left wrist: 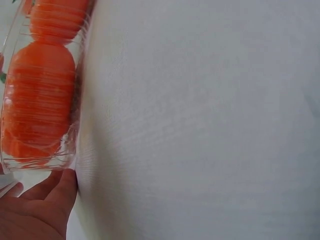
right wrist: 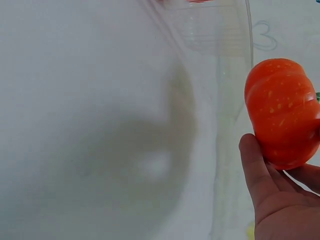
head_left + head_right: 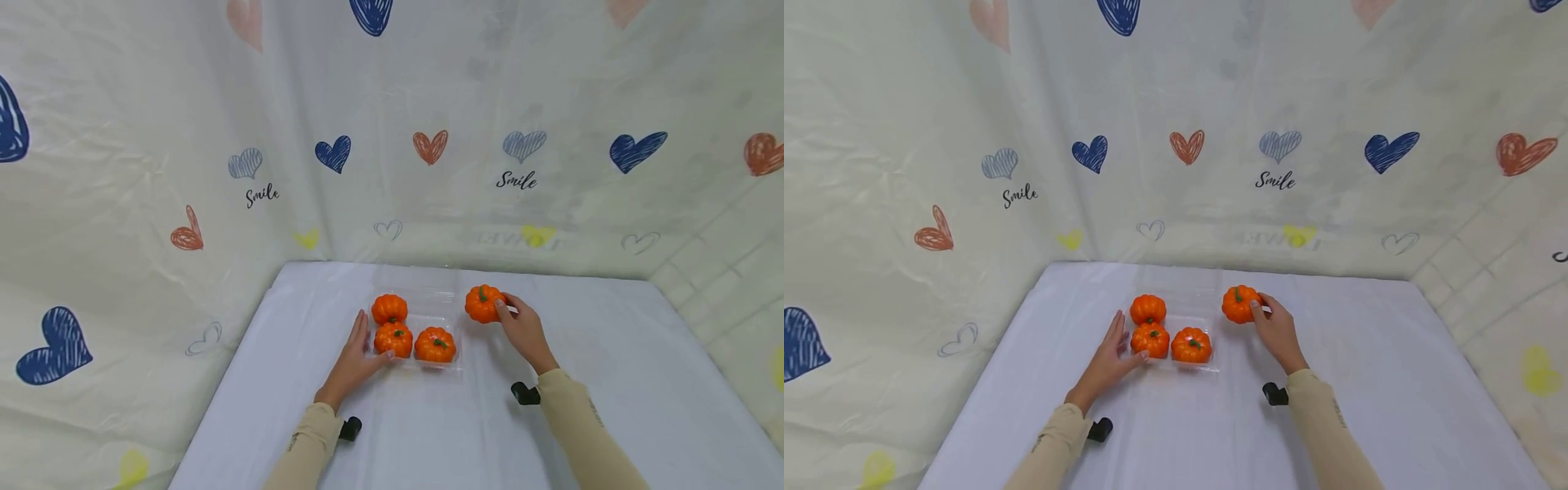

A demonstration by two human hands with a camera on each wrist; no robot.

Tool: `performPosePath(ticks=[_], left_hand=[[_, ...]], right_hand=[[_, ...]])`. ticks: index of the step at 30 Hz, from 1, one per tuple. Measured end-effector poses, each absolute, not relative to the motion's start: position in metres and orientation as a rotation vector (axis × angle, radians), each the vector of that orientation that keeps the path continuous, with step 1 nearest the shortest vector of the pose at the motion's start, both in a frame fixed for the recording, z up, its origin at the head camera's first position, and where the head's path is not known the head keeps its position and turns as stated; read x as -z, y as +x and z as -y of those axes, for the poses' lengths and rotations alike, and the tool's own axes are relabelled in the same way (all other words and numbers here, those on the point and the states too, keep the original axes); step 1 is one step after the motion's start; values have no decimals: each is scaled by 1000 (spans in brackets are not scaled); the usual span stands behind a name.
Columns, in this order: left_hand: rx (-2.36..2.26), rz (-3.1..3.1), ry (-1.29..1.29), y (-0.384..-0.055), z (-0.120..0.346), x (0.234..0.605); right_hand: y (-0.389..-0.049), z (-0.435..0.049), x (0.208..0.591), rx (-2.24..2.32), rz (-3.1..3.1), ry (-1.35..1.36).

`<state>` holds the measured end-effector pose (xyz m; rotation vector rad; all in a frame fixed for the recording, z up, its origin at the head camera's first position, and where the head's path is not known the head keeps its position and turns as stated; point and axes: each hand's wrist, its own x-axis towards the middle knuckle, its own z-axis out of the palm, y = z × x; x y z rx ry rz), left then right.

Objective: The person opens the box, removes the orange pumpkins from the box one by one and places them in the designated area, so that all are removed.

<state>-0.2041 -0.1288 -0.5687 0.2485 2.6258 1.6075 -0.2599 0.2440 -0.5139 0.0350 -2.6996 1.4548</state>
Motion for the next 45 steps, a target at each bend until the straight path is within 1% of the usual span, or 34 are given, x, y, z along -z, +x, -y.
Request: performPosePath(ticks=[15,27,30,40,45], left_hand=[[-1621,-2620,241,-205,128,567],[-1604,-2633,215,-203,125,568],[-1594,-2639,218,-203,125,567],[-1565,-2663,233,-204,127,569],[-1562,-2658,238,-204,127,570]], right_hand=[[-257,-256,534,-1465,2750,26],[-261,-257,548,-1496,2823,-109],[-263,-256,549,-1515,2835,-116],[-262,-255,549,-1569,2804,-258],[-258,-257,544,-1566,2728,-202]])
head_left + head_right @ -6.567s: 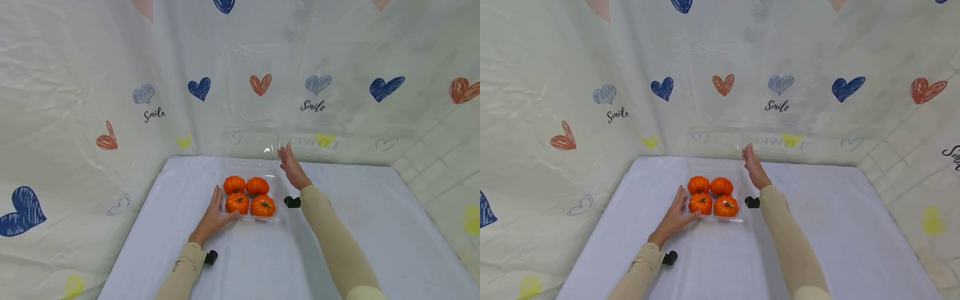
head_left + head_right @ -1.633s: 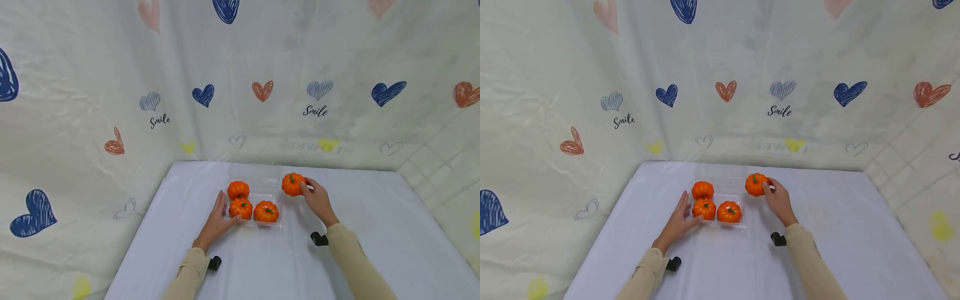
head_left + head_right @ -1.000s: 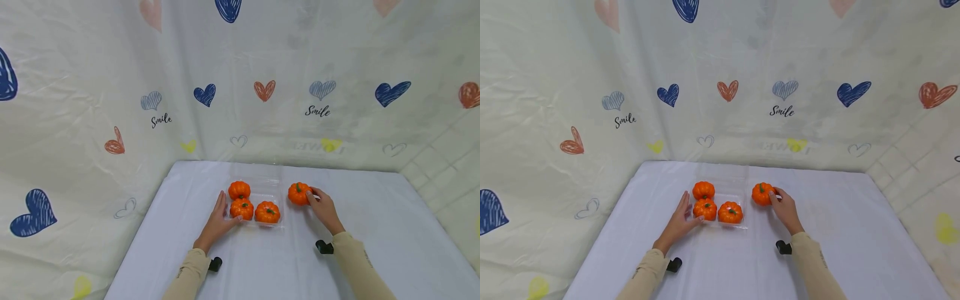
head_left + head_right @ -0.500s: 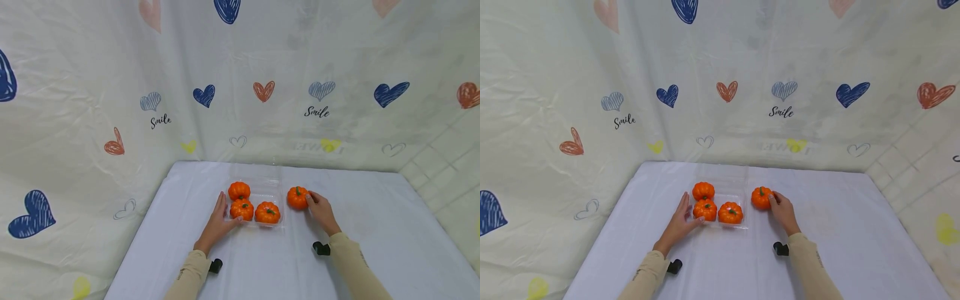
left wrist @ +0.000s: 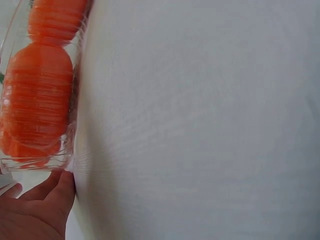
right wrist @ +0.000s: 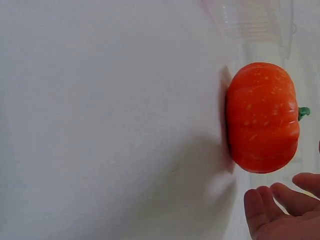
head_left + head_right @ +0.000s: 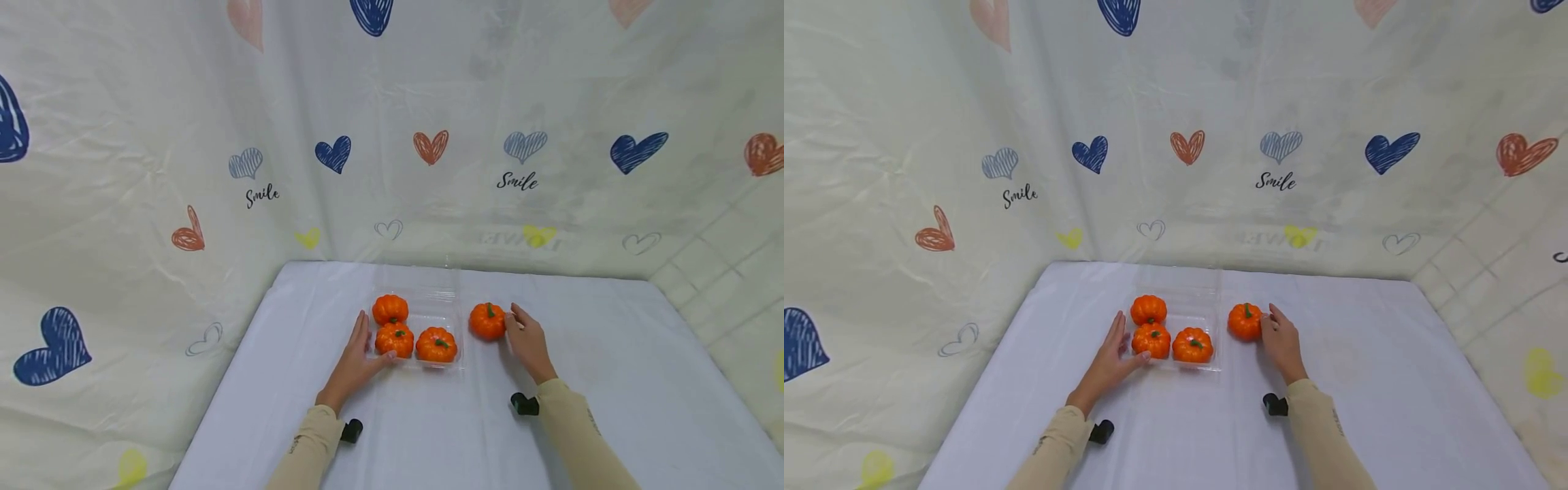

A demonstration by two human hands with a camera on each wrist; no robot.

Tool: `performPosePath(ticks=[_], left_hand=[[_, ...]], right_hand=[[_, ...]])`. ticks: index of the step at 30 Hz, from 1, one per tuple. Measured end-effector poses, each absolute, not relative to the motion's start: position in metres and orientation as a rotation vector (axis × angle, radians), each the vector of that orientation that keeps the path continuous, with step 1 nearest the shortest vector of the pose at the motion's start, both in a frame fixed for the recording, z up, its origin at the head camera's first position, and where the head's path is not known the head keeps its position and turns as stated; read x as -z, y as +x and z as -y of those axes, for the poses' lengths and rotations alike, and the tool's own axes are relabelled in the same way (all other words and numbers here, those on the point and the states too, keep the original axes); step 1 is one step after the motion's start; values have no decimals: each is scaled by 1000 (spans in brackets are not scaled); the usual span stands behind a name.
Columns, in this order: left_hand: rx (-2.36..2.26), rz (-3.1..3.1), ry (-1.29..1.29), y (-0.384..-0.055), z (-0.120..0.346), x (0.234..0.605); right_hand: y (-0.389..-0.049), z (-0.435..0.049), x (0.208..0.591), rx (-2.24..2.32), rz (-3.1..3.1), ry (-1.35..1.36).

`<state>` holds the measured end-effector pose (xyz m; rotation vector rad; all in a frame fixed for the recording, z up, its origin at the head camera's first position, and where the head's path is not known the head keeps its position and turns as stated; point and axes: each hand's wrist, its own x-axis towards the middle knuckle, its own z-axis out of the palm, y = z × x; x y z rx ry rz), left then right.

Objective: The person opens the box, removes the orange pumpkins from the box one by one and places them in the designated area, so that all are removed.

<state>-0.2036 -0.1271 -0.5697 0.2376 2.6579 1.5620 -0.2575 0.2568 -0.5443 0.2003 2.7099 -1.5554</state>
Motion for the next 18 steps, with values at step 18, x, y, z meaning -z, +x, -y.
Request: performPosePath(ticks=[18], left_hand=[[-1571,-2643,234,-205,128,567]], right_hand=[[-258,-234,500,1789,-2757,-91]])
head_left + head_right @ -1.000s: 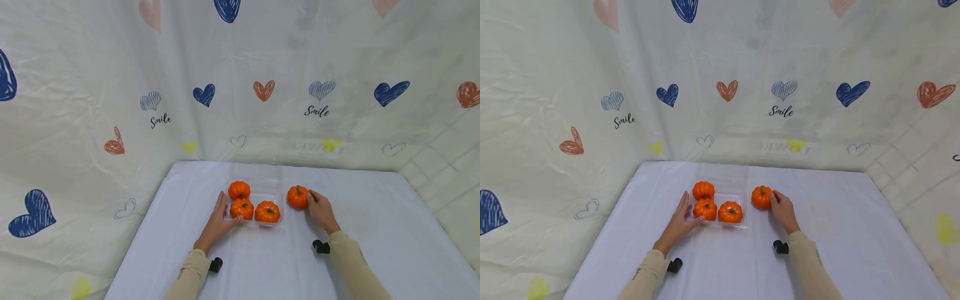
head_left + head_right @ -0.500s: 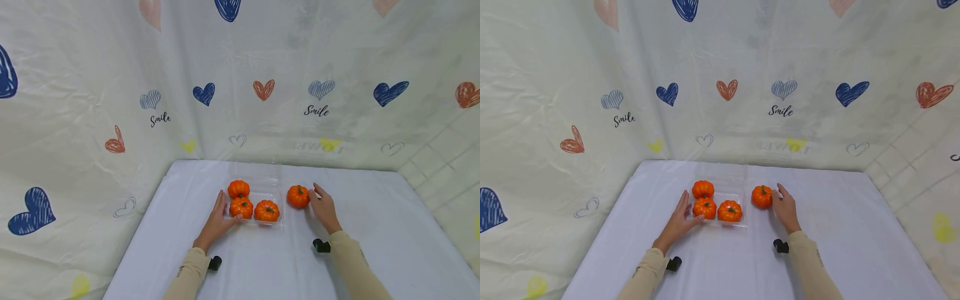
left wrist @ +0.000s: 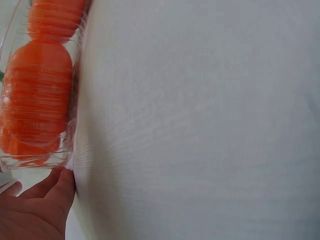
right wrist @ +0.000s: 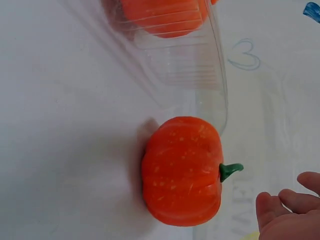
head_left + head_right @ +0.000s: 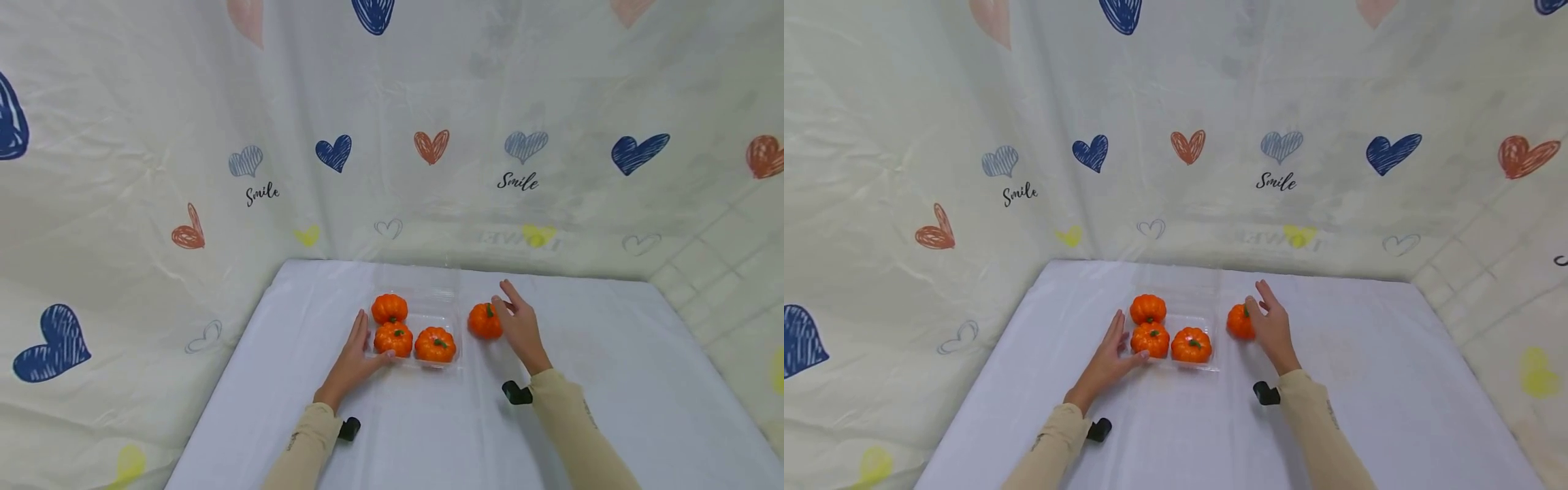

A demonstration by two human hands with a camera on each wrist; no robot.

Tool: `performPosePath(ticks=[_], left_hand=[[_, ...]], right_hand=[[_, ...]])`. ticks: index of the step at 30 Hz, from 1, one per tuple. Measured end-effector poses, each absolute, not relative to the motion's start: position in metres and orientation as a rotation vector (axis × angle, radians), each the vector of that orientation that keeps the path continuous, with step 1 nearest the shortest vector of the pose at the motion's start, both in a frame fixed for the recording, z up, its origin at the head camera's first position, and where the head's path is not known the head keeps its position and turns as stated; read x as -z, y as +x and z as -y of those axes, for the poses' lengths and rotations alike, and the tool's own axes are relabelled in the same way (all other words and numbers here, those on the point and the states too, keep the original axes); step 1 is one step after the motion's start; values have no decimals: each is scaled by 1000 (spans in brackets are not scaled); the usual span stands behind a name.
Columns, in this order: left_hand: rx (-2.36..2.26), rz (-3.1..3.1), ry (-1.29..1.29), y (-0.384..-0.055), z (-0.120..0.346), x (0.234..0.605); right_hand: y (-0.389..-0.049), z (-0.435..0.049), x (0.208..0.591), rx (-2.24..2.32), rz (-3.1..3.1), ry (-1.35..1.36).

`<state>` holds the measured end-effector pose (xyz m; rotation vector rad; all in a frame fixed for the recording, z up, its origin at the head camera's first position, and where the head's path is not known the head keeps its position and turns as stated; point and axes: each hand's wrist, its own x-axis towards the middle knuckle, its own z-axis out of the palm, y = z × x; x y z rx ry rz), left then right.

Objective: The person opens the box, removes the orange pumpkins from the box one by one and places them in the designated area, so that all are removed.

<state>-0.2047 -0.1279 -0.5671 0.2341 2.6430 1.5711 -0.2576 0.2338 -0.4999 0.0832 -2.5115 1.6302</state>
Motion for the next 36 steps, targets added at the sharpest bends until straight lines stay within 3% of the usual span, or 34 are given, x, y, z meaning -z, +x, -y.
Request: performPosePath(ticks=[18,36], left_hand=[[-1577,-2644,237,-203,129,571],[-1564,-2646,222,-204,131,571]], right_hand=[[-244,-180,473,-1712,2609,338],[-221,-132,511,-1645,2838,470]])
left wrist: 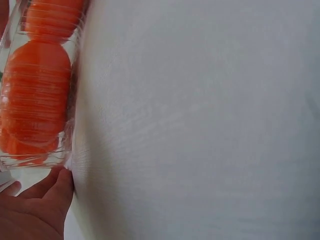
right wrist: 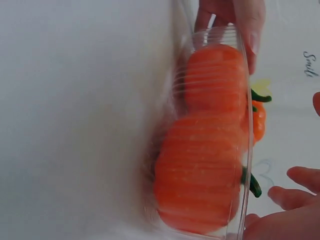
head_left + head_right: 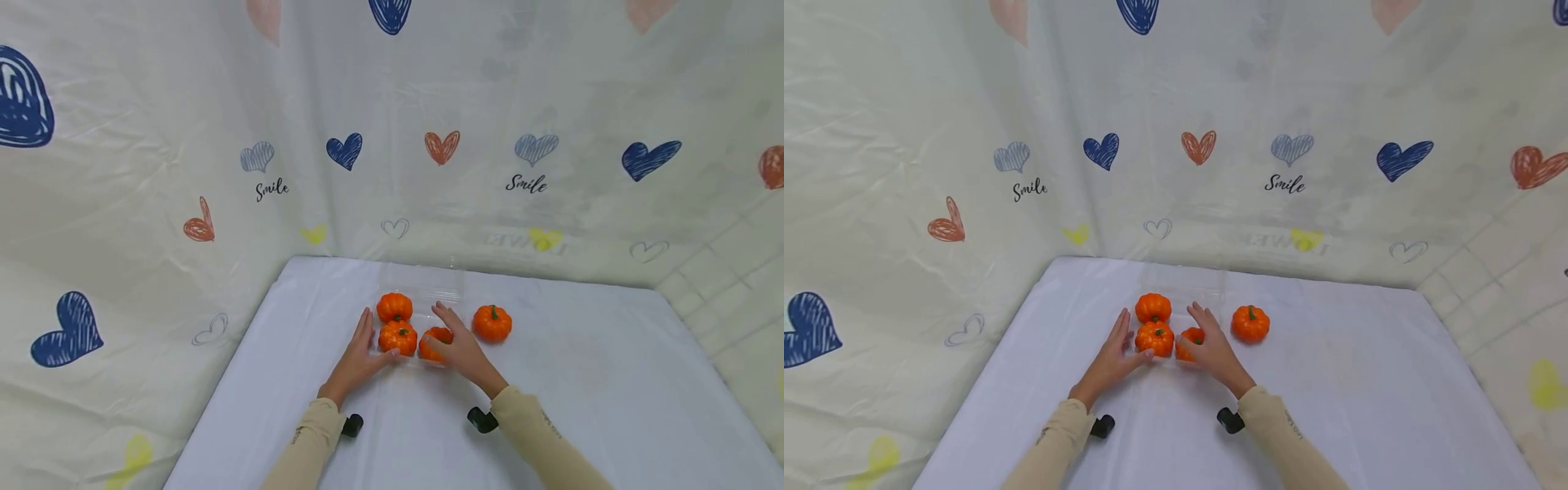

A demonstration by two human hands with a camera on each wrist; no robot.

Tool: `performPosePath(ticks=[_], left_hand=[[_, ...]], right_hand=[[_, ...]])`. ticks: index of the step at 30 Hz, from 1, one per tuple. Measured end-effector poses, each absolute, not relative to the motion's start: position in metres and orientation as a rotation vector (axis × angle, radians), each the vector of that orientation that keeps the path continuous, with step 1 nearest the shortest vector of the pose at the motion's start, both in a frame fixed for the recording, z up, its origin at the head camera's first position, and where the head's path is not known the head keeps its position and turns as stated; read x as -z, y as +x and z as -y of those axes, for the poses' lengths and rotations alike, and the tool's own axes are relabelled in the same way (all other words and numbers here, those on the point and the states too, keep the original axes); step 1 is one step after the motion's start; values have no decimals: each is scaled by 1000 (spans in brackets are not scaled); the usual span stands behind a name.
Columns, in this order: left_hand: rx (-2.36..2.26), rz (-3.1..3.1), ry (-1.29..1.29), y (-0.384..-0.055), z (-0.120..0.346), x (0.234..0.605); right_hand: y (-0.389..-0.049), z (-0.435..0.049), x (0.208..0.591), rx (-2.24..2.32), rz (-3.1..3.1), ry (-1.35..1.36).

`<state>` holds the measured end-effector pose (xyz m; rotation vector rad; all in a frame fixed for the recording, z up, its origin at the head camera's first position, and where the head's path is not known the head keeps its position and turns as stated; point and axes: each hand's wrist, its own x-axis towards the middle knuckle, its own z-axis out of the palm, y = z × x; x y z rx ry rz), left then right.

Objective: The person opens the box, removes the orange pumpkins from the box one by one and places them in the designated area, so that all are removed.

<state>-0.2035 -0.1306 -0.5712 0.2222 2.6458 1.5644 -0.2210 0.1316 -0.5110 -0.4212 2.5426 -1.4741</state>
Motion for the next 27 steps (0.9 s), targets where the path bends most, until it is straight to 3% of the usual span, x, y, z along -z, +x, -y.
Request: performPosePath(ticks=[27], left_hand=[[-1561,-2673,265,-202,129,568]], right_hand=[[-220,-113,520,1242,-2727,-374]])
